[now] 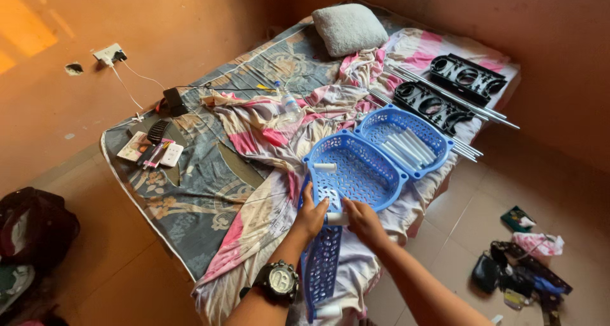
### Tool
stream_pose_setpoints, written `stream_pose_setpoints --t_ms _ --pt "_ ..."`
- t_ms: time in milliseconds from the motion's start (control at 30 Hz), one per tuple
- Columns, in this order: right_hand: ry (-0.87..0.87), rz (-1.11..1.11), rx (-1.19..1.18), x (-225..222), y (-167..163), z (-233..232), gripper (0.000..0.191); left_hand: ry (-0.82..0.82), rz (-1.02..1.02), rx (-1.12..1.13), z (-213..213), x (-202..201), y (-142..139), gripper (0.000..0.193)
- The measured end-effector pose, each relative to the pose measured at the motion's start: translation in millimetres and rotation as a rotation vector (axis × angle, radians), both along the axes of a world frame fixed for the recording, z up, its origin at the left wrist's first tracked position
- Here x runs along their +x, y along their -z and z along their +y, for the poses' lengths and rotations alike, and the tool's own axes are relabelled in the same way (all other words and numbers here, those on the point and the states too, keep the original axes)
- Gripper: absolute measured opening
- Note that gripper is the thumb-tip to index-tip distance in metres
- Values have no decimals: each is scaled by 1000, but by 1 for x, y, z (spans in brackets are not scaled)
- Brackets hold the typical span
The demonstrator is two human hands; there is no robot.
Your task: The person assembles a plastic storage rack on a bed, fitting white plastic tubes between blue perforated baskets and arranging black plastic end brackets and metal rods beside the parts. They press tubes into the basket sides one at a time, repositioning baskets as they build.
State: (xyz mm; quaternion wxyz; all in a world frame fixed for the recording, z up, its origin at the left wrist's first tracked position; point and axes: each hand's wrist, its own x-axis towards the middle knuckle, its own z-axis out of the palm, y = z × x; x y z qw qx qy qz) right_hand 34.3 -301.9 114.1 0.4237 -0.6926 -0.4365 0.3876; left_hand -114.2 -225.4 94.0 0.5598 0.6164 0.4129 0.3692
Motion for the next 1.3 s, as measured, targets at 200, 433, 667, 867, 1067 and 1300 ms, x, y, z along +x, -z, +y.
stream_pose_setpoints --t_ms 200,433,667,867,1067,1300 --pt "-33 -456 776 -2 -2 -46 14 168 38 -149 -9 4 5 76" --pt "38 -408 421 -11 32 -23 15 88 60 -134 -13 -6 12 69" --pt "-55 190 -76 -9 34 2 30 67 3 -140 -6 -20 12 62" --pt "-59 -253 682 -1 20 -35 19 90 -47 -275 -6 -6 6 63" --pt "69 -386 543 5 40 -16 16 7 27 -138 -4 12 12 59" --pt "14 312 -201 15 32 8 29 -12 -106 -285 0 10 3 61"
